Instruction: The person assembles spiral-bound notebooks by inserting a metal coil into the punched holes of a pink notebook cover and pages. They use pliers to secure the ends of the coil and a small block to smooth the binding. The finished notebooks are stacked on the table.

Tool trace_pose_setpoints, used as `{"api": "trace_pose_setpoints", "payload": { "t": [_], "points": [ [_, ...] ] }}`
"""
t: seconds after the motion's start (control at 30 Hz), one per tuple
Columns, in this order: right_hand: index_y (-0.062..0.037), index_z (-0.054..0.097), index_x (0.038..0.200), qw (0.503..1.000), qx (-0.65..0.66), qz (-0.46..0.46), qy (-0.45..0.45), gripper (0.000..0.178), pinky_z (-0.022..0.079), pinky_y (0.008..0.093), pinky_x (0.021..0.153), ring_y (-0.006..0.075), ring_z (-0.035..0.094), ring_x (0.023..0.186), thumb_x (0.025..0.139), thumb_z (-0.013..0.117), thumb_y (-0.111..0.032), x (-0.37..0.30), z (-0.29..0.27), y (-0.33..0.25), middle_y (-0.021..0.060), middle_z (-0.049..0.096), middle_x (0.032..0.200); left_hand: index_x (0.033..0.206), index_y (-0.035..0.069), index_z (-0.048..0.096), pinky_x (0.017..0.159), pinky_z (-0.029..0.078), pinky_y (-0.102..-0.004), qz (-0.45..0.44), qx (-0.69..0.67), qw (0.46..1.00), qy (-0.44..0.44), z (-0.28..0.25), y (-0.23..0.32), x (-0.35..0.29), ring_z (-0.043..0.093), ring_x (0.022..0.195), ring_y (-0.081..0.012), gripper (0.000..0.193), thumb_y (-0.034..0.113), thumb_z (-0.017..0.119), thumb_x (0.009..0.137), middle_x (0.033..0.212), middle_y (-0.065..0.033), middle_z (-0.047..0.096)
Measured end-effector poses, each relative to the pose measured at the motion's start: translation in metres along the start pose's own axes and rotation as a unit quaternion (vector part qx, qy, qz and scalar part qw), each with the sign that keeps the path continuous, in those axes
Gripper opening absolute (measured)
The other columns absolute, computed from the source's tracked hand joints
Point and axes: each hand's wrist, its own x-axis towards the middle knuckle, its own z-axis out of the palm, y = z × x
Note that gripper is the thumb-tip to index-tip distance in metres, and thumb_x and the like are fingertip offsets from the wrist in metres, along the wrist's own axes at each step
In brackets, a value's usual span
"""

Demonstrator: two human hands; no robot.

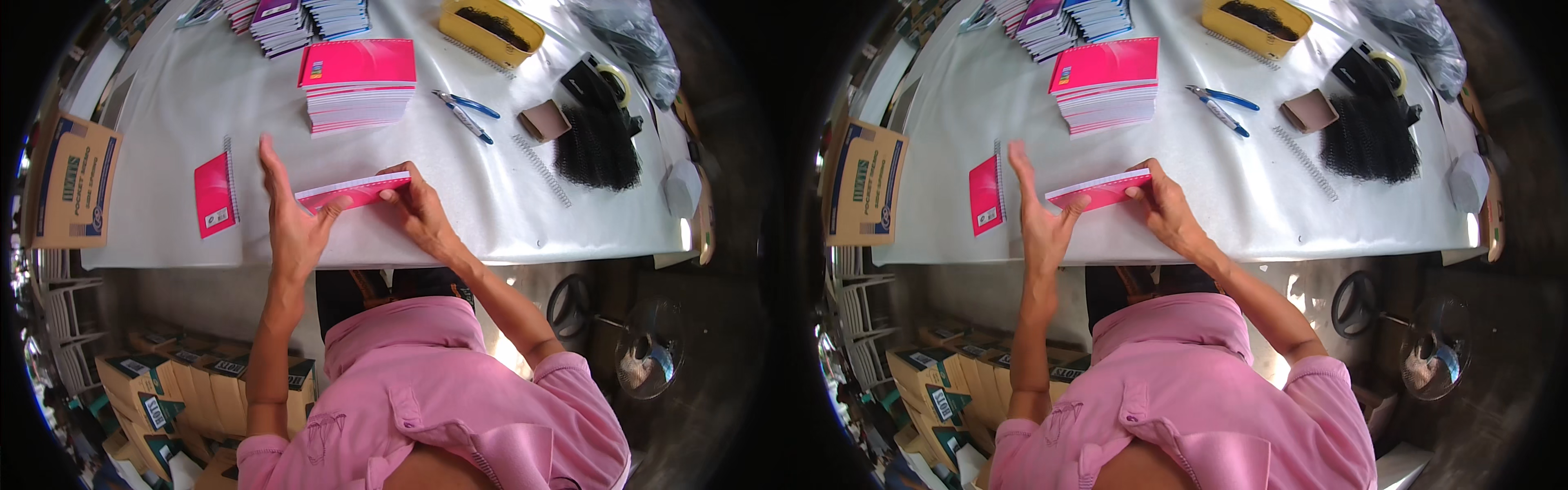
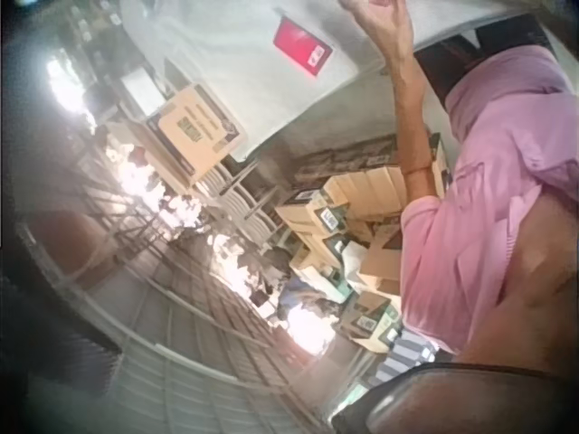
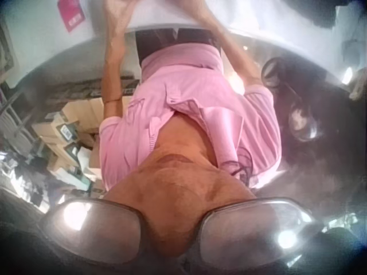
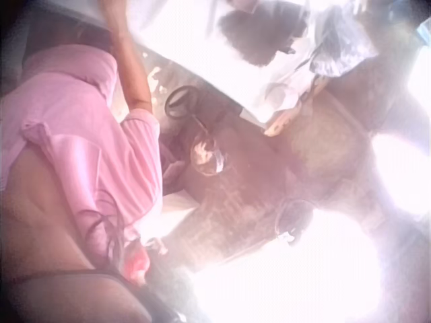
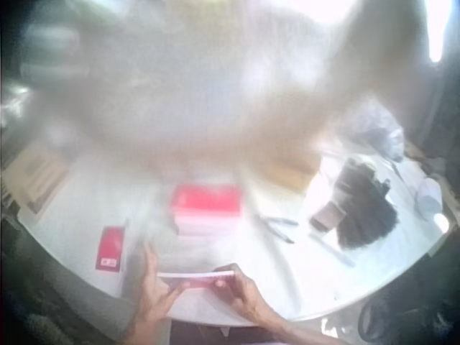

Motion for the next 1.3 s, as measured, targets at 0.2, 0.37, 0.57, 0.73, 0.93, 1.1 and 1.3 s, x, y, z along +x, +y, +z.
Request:
{"api": "trace_pose_setpoints", "payload": {
  "t": [0.2, 0.37, 0.57, 0.73, 0.93, 1.1, 1.3],
  "points": [
    [-0.0003, 0.054, 0.109, 0.956, -0.235, -0.178, 0.017, 0.029, 0.046, 0.0369, 0.089, 0.0294, 0.062, 0.096, 0.081, 0.059, 0.008, 0.008, -0.043, -0.011, 0.0160, 0.064, 0.099, 0.142, 0.003, 0.043, 0.109, 0.032, -0.0557, 0.129, 0.350, 0.912, -0.172, 0.034, 0.011, 0.010, 0.044, 0.133, -0.0385, 0.064, 0.034, 0.063, 0.090, 0.141, -0.0142, 0.052],
    [-0.0014, 0.062, 0.105, 0.687, -0.663, -0.078, 0.286, 0.026, 0.046, 0.0435, 0.082, 0.0321, 0.060, 0.096, 0.080, 0.064, 0.003, 0.009, -0.169, 0.000, 0.0142, 0.061, 0.102, 0.136, 0.008, 0.052, 0.093, 0.048, -0.0512, 0.162, 0.304, 0.920, -0.184, 0.032, 0.007, 0.010, 0.064, 0.108, -0.0372, 0.052, 0.033, 0.062, 0.092, 0.121, -0.0130, 0.066],
    [-0.0028, 0.064, 0.101, 0.880, -0.433, -0.141, 0.133, 0.021, 0.051, 0.0413, 0.068, 0.0284, 0.065, 0.079, 0.082, 0.066, 0.004, 0.008, -0.127, -0.034, 0.0132, 0.062, 0.092, 0.139, 0.012, 0.050, 0.071, 0.055, -0.0457, 0.086, 0.293, 0.905, -0.295, 0.020, 0.013, 0.030, 0.068, 0.092, -0.0365, 0.053, 0.032, 0.062, 0.092, 0.112, -0.0186, 0.068],
    [-0.0018, 0.067, 0.098, 0.965, -0.243, -0.100, -0.020, 0.019, 0.054, 0.0291, 0.077, 0.0167, 0.064, 0.085, 0.080, 0.072, 0.004, 0.019, -0.059, -0.053, 0.0059, 0.062, 0.095, 0.142, 0.015, 0.047, 0.070, 0.055, -0.0462, 0.125, 0.308, 0.901, -0.278, 0.018, -0.001, 0.034, 0.067, 0.091, -0.0365, 0.054, 0.032, 0.061, 0.093, 0.116, -0.0183, 0.066],
    [-0.0009, 0.067, 0.097, 0.979, -0.170, -0.040, -0.105, 0.015, 0.053, 0.0291, 0.079, 0.0179, 0.064, 0.085, 0.083, 0.072, 0.000, 0.028, -0.065, -0.047, 0.0065, 0.062, 0.097, 0.146, 0.017, 0.043, 0.082, 0.053, -0.0485, 0.160, 0.314, 0.896, -0.272, 0.020, -0.006, 0.036, 0.064, 0.103, -0.0399, 0.056, 0.029, 0.060, 0.094, 0.121, -0.0203, 0.064],
    [0.0005, 0.065, 0.100, 0.944, -0.266, -0.108, -0.161, 0.016, 0.051, 0.0339, 0.075, 0.0238, 0.065, 0.086, 0.086, 0.069, -0.004, 0.031, -0.070, -0.049, 0.0113, 0.064, 0.095, 0.147, 0.017, 0.041, 0.089, 0.052, -0.0491, 0.133, 0.328, 0.889, -0.290, 0.020, -0.008, 0.038, 0.062, 0.109, -0.0397, 0.057, 0.024, 0.060, 0.094, 0.122, -0.0196, 0.064],
    [0.0000, 0.056, 0.097, 0.895, -0.399, -0.158, -0.125, 0.018, 0.049, 0.0456, 0.068, 0.0362, 0.063, 0.083, 0.086, 0.066, -0.009, 0.021, -0.060, -0.062, 0.0172, 0.062, 0.087, 0.144, 0.017, 0.045, 0.089, 0.052, -0.0460, 0.151, 0.267, 0.915, -0.261, 0.021, 0.003, 0.035, 0.064, 0.110, -0.0343, 0.059, 0.025, 0.065, 0.089, 0.123, -0.0100, 0.065]
  ]
}}
